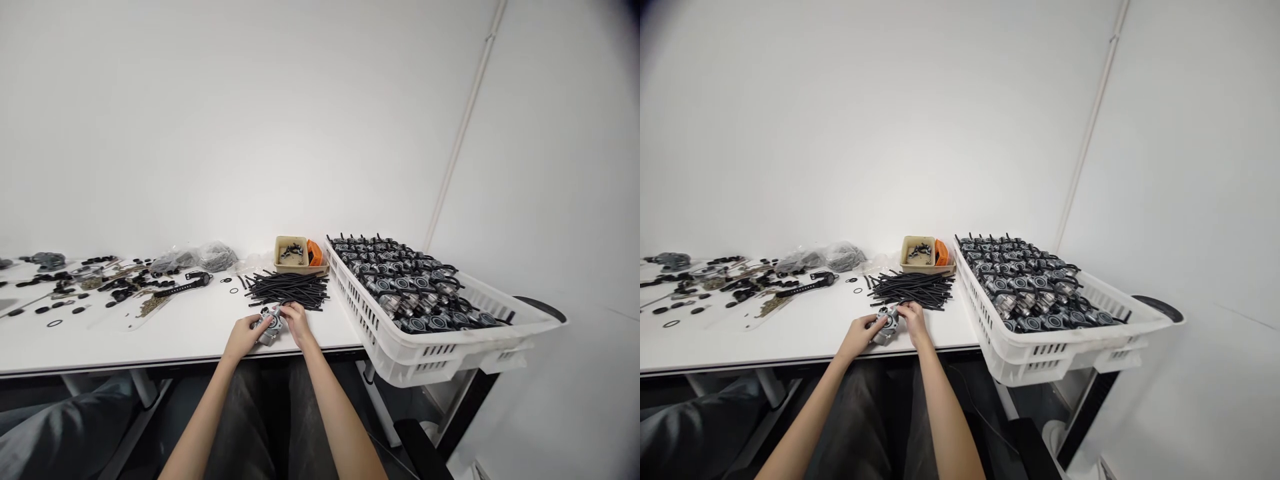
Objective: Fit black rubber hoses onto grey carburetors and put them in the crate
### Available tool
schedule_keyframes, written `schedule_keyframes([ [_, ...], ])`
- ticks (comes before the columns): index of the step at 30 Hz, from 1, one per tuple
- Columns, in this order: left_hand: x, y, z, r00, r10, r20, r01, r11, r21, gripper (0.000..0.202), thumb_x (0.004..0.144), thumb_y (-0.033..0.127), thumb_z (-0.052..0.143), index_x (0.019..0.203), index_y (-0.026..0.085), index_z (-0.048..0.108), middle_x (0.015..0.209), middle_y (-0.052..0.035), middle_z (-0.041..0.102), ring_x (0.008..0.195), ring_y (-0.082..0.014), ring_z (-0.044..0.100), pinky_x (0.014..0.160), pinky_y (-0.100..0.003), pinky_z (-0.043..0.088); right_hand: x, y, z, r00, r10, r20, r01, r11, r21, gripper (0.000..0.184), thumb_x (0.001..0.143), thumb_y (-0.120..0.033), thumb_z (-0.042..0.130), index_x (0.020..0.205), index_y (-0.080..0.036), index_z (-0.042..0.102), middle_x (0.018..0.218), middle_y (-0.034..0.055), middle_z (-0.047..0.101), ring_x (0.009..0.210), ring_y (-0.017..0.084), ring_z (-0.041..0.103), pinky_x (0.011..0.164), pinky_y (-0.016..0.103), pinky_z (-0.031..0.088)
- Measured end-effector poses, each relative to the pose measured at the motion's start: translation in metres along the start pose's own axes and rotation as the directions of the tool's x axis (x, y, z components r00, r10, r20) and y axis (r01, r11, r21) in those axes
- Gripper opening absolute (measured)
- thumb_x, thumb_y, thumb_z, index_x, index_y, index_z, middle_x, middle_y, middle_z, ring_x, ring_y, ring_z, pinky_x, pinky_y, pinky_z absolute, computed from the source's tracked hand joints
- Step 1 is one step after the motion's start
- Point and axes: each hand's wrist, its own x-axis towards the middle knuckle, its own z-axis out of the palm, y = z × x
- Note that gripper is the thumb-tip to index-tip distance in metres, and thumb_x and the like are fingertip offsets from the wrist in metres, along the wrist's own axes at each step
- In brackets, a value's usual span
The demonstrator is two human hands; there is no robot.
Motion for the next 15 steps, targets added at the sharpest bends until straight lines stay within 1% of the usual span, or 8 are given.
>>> schedule_keyframes([
  [5,-0.0001,0.0000,-0.0003,1.000,-0.002,-0.004,0.002,1.000,-0.002,0.050,0.070,0.061,0.051,0.063,0.014,0.066,0.050,-0.0008,0.057,0.057,-0.0163,0.050,0.053,-0.024,0.035,-0.0023,-0.0027,0.0028,1.000,0.016,0.000,-0.016,1.000,0.017,0.012,0.057,-0.023,0.069,0.058,-0.018,0.058,0.066,0.0021,0.066,0.070,0.017,0.060,0.069,0.028,0.042],
  [9,0.0001,-0.0013,-0.0001,1.000,0.007,-0.004,-0.007,1.000,0.002,0.050,0.071,0.060,0.051,0.062,0.014,0.066,0.050,-0.0004,0.057,0.056,-0.0158,0.049,0.053,-0.024,0.034,-0.0030,-0.0030,0.0033,1.000,0.006,0.001,-0.006,0.999,0.043,0.013,0.057,-0.024,0.072,0.060,-0.017,0.061,0.069,0.0028,0.067,0.071,0.017,0.060,0.070,0.028,0.042],
  [12,0.0004,-0.0032,0.0003,1.000,0.008,0.003,-0.008,1.000,0.020,0.050,0.072,0.061,0.050,0.061,0.014,0.064,0.051,-0.0002,0.056,0.056,-0.0150,0.047,0.053,-0.024,0.033,-0.0026,-0.0023,0.0025,1.000,0.000,0.022,0.000,0.999,0.039,0.016,0.058,-0.026,0.073,0.069,-0.017,0.067,0.075,0.0036,0.068,0.073,0.017,0.060,0.072,0.028,0.042],
  [15,0.0008,-0.0054,0.0006,1.000,0.007,0.023,-0.008,0.999,0.052,0.050,0.075,0.060,0.048,0.061,0.014,0.062,0.053,0.0000,0.056,0.056,-0.0144,0.046,0.054,-0.024,0.031,-0.0014,-0.0004,0.0003,0.999,0.002,0.044,-0.001,1.000,-0.011,0.022,0.060,-0.031,0.074,0.076,-0.016,0.070,0.079,0.0043,0.069,0.074,0.017,0.059,0.074,0.029,0.043],
])
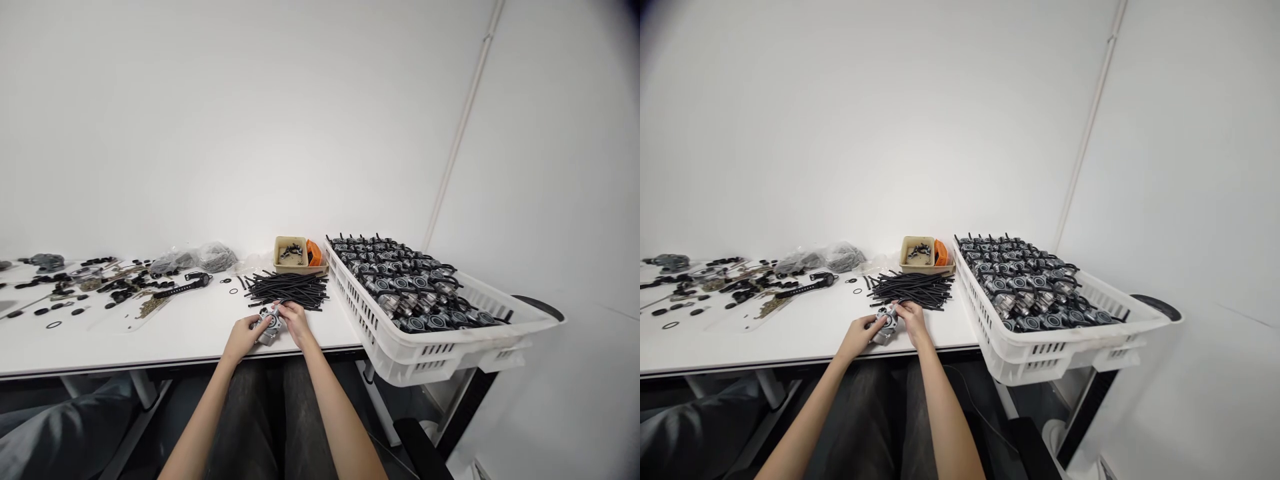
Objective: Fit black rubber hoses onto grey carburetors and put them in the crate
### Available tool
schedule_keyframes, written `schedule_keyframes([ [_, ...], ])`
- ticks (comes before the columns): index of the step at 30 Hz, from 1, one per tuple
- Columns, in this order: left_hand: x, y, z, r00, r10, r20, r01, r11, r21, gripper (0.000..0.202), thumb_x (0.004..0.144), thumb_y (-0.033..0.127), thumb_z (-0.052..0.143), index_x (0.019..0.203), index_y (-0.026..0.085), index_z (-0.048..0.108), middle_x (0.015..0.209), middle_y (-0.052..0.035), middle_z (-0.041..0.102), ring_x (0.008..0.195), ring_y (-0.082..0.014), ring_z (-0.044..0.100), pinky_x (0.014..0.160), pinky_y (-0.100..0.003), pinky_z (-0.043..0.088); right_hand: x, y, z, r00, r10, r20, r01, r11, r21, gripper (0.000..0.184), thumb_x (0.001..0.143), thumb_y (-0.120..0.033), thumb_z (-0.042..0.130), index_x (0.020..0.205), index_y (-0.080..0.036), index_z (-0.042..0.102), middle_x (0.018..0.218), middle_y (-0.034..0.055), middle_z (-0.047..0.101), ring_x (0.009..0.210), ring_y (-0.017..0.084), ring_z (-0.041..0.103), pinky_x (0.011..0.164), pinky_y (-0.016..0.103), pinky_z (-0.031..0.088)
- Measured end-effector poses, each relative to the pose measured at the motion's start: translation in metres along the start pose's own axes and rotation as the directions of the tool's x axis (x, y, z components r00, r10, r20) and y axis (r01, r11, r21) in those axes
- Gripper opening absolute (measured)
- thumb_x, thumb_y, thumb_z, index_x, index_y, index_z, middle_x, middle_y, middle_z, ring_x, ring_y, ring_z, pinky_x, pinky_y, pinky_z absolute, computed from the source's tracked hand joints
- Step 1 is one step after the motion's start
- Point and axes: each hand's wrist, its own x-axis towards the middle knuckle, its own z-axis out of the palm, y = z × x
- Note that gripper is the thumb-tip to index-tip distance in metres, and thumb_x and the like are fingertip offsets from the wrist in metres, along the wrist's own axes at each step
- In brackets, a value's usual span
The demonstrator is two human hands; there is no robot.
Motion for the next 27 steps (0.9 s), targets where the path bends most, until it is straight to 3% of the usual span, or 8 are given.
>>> schedule_keyframes([
  [7,0.0013,-0.0048,0.0014,1.000,0.010,0.011,-0.010,1.000,0.026,0.050,0.078,0.059,0.047,0.062,0.014,0.060,0.055,0.0001,0.056,0.057,-0.0145,0.047,0.054,-0.023,0.030,0.0021,0.0049,-0.0049,0.999,-0.009,0.033,0.011,0.997,-0.075,0.025,0.062,-0.039,0.075,0.071,-0.016,0.071,0.081,0.0053,0.069,0.076,0.018,0.058,0.075,0.030,0.043],
  [15,0.0016,-0.0051,0.0015,1.000,0.008,0.017,-0.009,1.000,0.024,0.048,0.078,0.058,0.047,0.064,0.014,0.061,0.056,-0.0001,0.058,0.058,-0.0150,0.048,0.055,-0.023,0.031,0.0045,0.0084,-0.0046,0.999,-0.020,-0.037,0.018,0.997,-0.071,0.029,0.054,-0.038,0.080,0.065,-0.016,0.064,0.073,0.0035,0.066,0.074,0.017,0.058,0.073,0.029,0.042],
  [27,0.0019,-0.0079,0.0017,1.000,0.014,0.022,-0.014,1.000,0.016,0.047,0.077,0.056,0.048,0.069,0.014,0.065,0.061,-0.0010,0.062,0.059,-0.0152,0.050,0.056,-0.023,0.033,0.0032,0.0059,-0.0033,0.999,-0.025,-0.031,0.020,0.990,-0.139,0.033,0.059,-0.039,0.078,0.065,-0.017,0.055,0.065,-0.0009,0.058,0.065,0.013,0.052,0.064,0.025,0.038],
])
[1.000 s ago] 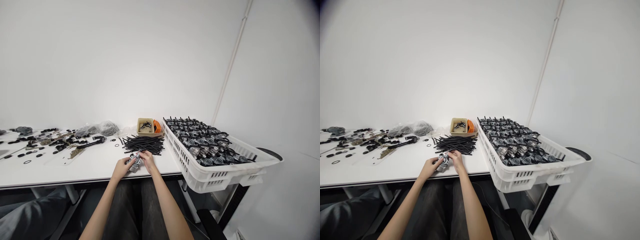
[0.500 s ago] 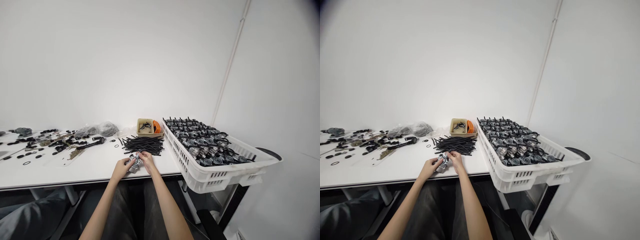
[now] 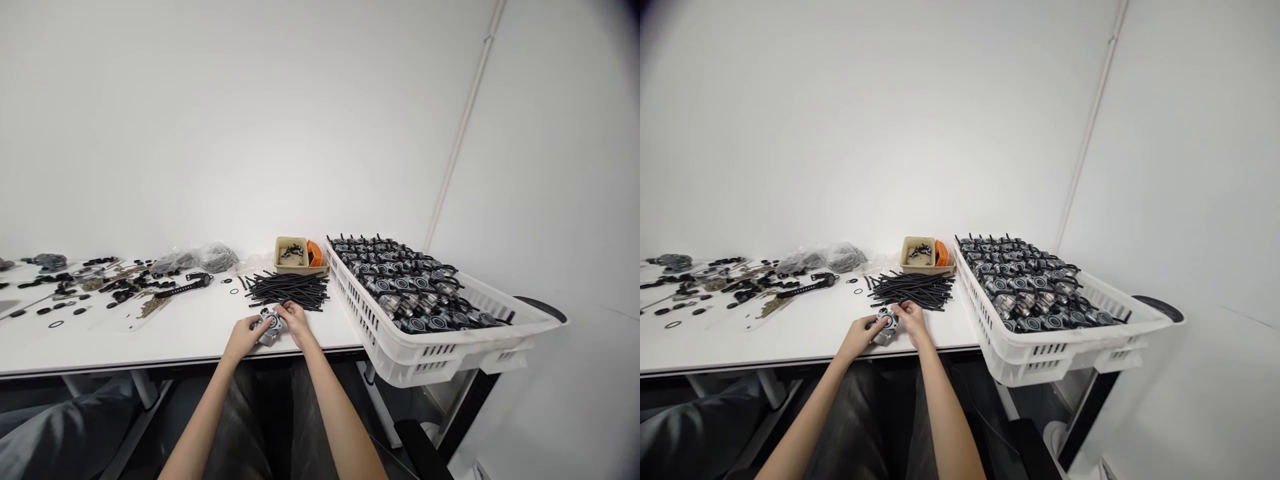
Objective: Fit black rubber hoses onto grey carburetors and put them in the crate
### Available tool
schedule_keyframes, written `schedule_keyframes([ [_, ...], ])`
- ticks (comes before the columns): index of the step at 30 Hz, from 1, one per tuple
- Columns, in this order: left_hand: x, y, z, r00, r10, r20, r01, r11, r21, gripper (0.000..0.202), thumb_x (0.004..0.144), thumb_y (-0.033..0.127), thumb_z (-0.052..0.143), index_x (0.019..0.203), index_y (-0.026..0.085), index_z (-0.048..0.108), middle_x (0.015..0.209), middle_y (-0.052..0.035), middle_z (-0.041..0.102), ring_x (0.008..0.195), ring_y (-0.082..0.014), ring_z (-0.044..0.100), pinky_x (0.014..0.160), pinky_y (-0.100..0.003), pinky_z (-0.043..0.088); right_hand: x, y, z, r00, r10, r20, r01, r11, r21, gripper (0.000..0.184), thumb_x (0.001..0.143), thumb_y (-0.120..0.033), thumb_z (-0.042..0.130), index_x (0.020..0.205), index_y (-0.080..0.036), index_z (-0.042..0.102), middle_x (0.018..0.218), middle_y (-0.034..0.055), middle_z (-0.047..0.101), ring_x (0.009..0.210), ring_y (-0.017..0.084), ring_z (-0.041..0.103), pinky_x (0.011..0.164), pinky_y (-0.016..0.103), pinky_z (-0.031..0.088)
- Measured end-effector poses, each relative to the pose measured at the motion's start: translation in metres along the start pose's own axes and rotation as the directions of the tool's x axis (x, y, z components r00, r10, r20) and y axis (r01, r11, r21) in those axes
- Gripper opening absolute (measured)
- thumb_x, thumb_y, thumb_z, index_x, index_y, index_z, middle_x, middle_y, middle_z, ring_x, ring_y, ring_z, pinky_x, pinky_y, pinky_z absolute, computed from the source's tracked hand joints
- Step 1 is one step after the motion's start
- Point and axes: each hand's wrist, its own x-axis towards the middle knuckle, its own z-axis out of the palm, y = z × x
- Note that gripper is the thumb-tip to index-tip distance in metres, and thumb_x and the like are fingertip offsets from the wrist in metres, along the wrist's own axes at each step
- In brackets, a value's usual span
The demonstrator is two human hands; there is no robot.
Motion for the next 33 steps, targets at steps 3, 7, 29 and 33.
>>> schedule_keyframes([
  [3,0.0001,0.0003,-0.0002,1.000,-0.002,0.005,0.002,1.000,-0.002,0.047,0.077,0.057,0.049,0.071,0.014,0.066,0.063,-0.0016,0.064,0.059,-0.0157,0.051,0.057,-0.024,0.034,-0.0007,-0.0011,0.0007,1.000,0.007,-0.007,-0.007,1.000,-0.018,0.034,0.058,-0.040,0.077,0.064,-0.017,0.053,0.063,-0.0025,0.055,0.062,0.012,0.050,0.061,0.024,0.036],
  [7,-0.0002,0.0031,-0.0003,1.000,-0.001,0.007,0.001,1.000,-0.012,0.048,0.076,0.058,0.049,0.072,0.013,0.066,0.062,-0.0020,0.063,0.060,-0.0169,0.052,0.058,-0.025,0.035,-0.0010,-0.0014,0.0009,1.000,-0.011,-0.017,0.010,0.999,-0.032,0.035,0.058,-0.040,0.077,0.061,-0.018,0.050,0.061,-0.0042,0.052,0.060,0.010,0.047,0.059,0.023,0.034],
  [29,0.0004,0.0027,0.0005,1.000,-0.025,-0.013,0.024,1.000,-0.005,0.052,0.074,0.063,0.048,0.061,0.014,0.061,0.054,0.0006,0.055,0.056,-0.0138,0.045,0.055,-0.023,0.031,0.0009,0.0002,-0.0021,0.999,0.019,0.046,-0.018,1.000,-0.016,0.030,0.057,-0.042,0.077,0.068,-0.016,0.066,0.071,0.0032,0.064,0.072,0.017,0.055,0.070,0.028,0.041],
  [33,-0.0001,0.0035,-0.0003,1.000,-0.022,-0.015,0.021,1.000,-0.013,0.051,0.073,0.062,0.049,0.060,0.014,0.061,0.053,0.0003,0.055,0.055,-0.0140,0.045,0.054,-0.024,0.031,0.0004,-0.0013,-0.0007,1.000,-0.004,0.015,0.005,0.997,-0.074,0.033,0.056,-0.043,0.077,0.060,-0.017,0.057,0.061,-0.0013,0.056,0.063,0.013,0.050,0.061,0.025,0.037],
])
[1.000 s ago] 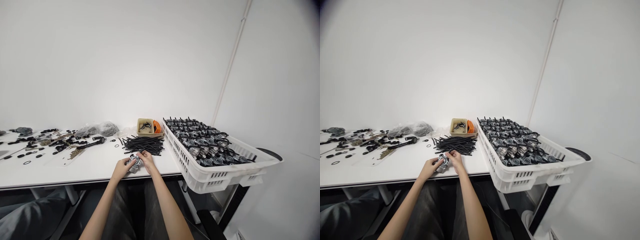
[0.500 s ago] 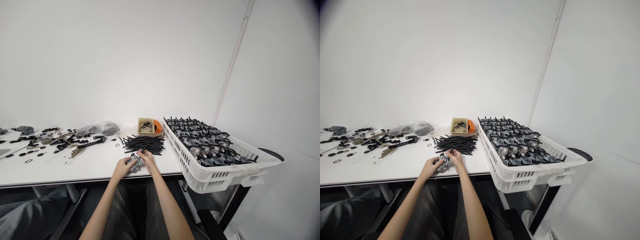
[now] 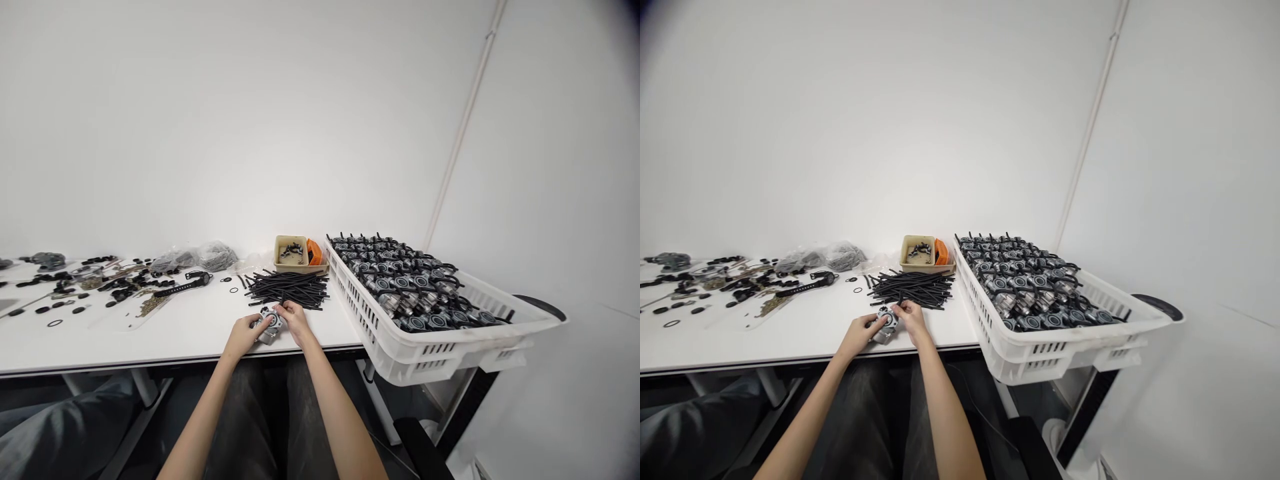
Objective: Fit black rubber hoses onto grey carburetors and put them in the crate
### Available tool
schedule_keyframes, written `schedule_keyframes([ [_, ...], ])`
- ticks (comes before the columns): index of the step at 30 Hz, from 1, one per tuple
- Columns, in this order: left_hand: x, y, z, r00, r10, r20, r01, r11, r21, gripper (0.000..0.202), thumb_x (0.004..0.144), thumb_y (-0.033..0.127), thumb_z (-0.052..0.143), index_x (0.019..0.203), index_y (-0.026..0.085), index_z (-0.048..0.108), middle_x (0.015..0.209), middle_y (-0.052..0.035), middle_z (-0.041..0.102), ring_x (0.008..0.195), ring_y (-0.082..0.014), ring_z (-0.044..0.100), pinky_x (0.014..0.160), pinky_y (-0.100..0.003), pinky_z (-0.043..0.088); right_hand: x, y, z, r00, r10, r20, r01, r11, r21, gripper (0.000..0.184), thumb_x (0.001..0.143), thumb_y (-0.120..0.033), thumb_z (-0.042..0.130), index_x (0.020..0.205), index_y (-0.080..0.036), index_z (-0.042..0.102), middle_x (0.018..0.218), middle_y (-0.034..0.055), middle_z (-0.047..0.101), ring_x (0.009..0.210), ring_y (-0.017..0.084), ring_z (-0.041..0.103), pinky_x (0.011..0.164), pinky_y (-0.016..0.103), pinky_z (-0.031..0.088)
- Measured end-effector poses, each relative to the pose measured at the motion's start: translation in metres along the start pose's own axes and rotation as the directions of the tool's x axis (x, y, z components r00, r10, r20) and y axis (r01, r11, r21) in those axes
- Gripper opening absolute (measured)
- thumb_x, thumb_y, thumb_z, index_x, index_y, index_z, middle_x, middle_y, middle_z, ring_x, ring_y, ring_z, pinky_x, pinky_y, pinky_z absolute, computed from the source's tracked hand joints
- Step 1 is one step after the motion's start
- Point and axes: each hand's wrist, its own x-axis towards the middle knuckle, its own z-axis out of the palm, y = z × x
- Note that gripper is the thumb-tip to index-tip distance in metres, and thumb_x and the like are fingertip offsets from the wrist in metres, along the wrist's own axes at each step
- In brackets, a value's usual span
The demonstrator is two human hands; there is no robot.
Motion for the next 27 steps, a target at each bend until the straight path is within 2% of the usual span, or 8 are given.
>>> schedule_keyframes([
  [6,-0.0006,0.0029,-0.0007,1.000,0.008,-0.010,-0.008,1.000,-0.015,0.049,0.072,0.060,0.051,0.064,0.014,0.065,0.053,-0.0007,0.057,0.056,-0.0151,0.047,0.053,-0.024,0.032,-0.0037,-0.0062,0.0034,1.000,-0.002,-0.031,0.002,1.000,-0.006,0.035,0.056,-0.042,0.077,0.056,-0.018,0.052,0.056,-0.0046,0.048,0.057,0.011,0.044,0.057,0.023,0.033],
  [10,-0.0010,0.0025,-0.0005,1.000,0.009,-0.002,-0.009,1.000,-0.003,0.049,0.073,0.060,0.050,0.067,0.014,0.065,0.056,-0.0010,0.059,0.058,-0.0154,0.048,0.055,-0.024,0.034,-0.0050,-0.0083,0.0026,1.000,-0.006,0.029,0.004,0.998,0.066,0.028,0.060,-0.040,0.075,0.066,-0.016,0.062,0.065,-0.0007,0.056,0.065,0.013,0.049,0.063,0.024,0.036],
  [14,-0.0011,0.0020,-0.0007,1.000,0.004,0.001,-0.004,1.000,-0.003,0.050,0.074,0.061,0.049,0.068,0.013,0.065,0.056,-0.0009,0.059,0.058,-0.0156,0.049,0.056,-0.024,0.035,-0.0049,-0.0086,0.0003,0.993,-0.009,0.118,-0.003,0.995,0.100,0.033,0.067,-0.046,0.069,0.080,-0.016,0.070,0.074,0.0034,0.062,0.072,0.016,0.053,0.068,0.026,0.039],
  [21,-0.0003,0.0002,-0.0006,1.000,0.001,0.009,-0.001,1.000,-0.026,0.051,0.072,0.062,0.050,0.065,0.014,0.064,0.054,-0.0011,0.058,0.056,-0.0156,0.047,0.054,-0.024,0.033,-0.0028,-0.0038,-0.0004,0.998,-0.044,0.048,0.046,0.998,-0.034,0.033,0.063,-0.048,0.072,0.066,-0.016,0.064,0.066,0.0011,0.059,0.066,0.014,0.050,0.063,0.025,0.037],
  [27,0.0009,-0.0027,0.0008,1.000,0.007,0.021,-0.007,1.000,0.009,0.051,0.075,0.061,0.048,0.061,0.014,0.061,0.054,0.0002,0.055,0.055,-0.0136,0.045,0.053,-0.023,0.031,-0.0050,-0.0063,0.0016,0.999,-0.035,0.000,0.035,0.998,-0.044,0.033,0.061,-0.047,0.074,0.060,-0.017,0.058,0.060,-0.0021,0.054,0.061,0.012,0.046,0.060,0.024,0.035],
])
